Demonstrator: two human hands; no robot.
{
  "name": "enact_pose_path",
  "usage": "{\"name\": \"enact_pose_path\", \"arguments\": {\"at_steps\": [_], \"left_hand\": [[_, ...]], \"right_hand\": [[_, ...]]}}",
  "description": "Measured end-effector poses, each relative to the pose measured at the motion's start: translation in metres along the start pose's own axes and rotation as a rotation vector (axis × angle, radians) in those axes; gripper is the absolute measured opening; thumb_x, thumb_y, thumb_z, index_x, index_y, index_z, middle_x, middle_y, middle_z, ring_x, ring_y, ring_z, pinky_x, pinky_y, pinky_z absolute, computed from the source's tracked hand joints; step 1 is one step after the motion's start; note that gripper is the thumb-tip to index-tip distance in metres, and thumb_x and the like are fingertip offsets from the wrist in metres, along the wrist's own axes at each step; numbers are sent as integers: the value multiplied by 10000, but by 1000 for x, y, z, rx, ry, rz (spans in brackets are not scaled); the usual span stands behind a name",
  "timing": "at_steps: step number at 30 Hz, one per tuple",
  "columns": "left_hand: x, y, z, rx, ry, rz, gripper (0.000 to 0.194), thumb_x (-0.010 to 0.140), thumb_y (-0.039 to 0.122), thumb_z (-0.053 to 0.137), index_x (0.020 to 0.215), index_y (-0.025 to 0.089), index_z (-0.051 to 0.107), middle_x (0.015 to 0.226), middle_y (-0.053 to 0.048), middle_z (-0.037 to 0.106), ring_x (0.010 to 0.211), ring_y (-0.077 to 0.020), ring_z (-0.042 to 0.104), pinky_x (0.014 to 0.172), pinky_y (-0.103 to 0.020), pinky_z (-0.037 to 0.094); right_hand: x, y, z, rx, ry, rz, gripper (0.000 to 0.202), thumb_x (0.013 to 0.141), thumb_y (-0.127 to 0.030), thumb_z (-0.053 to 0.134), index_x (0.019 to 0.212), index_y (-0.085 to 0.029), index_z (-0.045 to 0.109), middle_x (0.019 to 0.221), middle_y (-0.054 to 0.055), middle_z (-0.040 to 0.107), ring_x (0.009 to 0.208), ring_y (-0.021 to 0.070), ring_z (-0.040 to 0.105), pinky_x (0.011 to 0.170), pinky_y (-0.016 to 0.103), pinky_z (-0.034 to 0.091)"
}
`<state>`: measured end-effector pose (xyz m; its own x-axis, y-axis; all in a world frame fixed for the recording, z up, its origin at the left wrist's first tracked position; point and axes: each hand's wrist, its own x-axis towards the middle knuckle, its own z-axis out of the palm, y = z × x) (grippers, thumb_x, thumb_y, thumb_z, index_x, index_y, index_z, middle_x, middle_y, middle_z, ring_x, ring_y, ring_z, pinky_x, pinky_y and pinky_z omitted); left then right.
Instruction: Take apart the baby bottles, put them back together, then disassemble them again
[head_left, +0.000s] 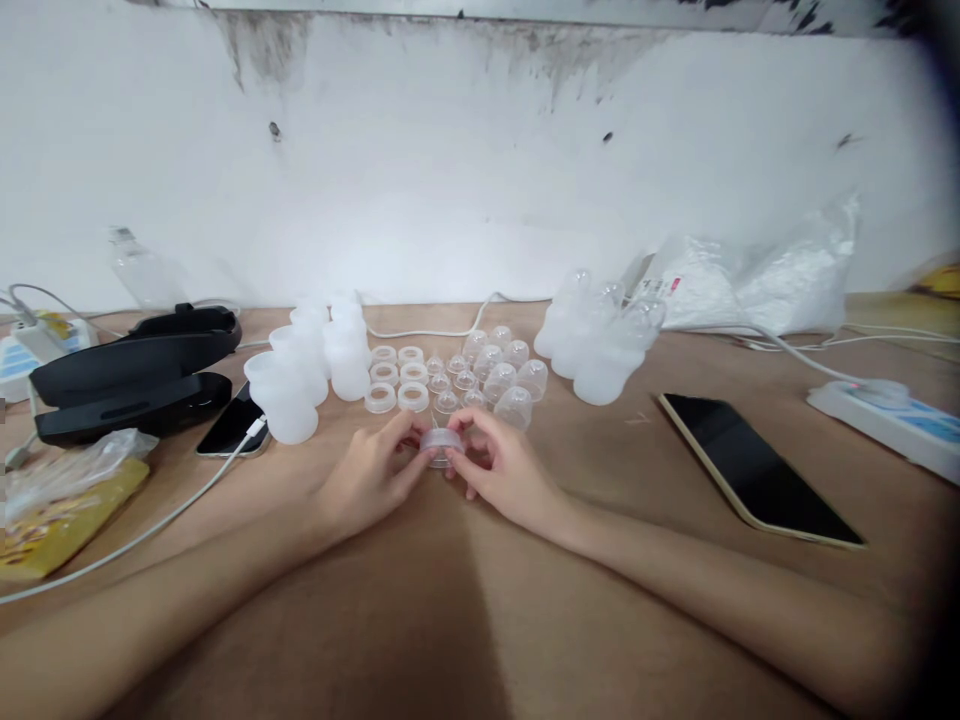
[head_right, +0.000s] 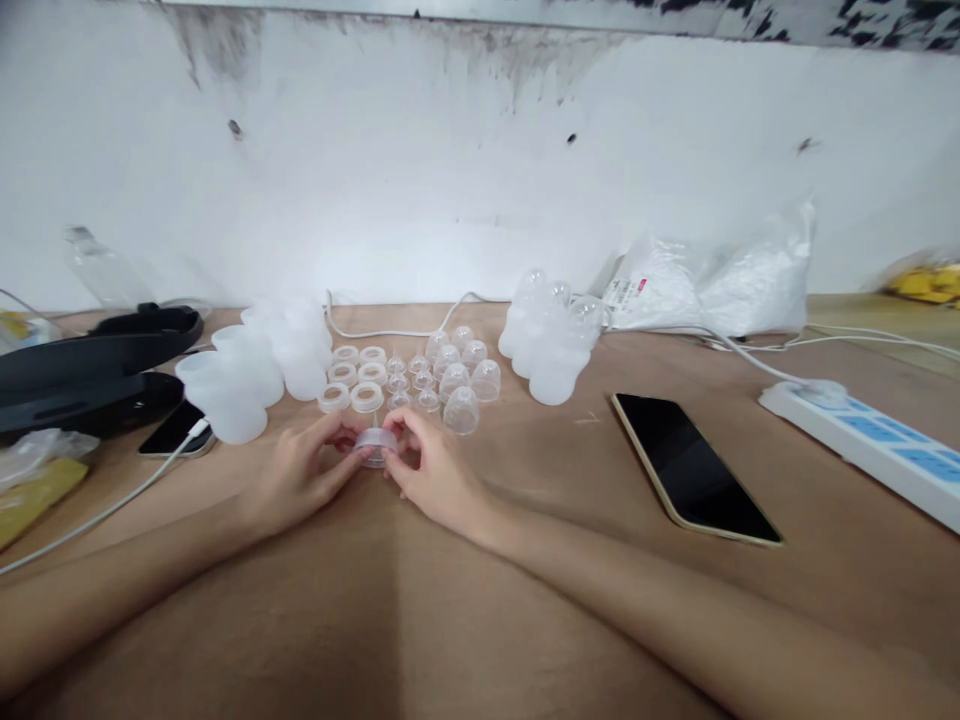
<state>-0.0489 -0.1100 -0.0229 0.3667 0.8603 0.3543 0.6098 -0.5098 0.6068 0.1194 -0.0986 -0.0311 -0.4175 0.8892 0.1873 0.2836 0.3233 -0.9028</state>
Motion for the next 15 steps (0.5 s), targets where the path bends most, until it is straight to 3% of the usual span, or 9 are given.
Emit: {"name": "enact_pose_path", "arguments": {"at_steps": [7,15], "left_hand": [[-1,-3,-2,205,-41,15,99,781,266,490,857,208,463,781,1,602,685,-159,582,592,-244,413],[0,-2,1,198,-52,17,92,755,206,477,836,212,434,774,4,583,682,-159,570,606,-253,403]], "right_hand": [[-1,-4,0,-63,-31,-11,145,732,-175,519,845,-217,438,656,-31,535,497,84,488,458,212,427],[0,-5,1,-122,15,-17,157,688,-140,517,799,-216,435,668,-36,525,481,76,465,450,206,401]]}}
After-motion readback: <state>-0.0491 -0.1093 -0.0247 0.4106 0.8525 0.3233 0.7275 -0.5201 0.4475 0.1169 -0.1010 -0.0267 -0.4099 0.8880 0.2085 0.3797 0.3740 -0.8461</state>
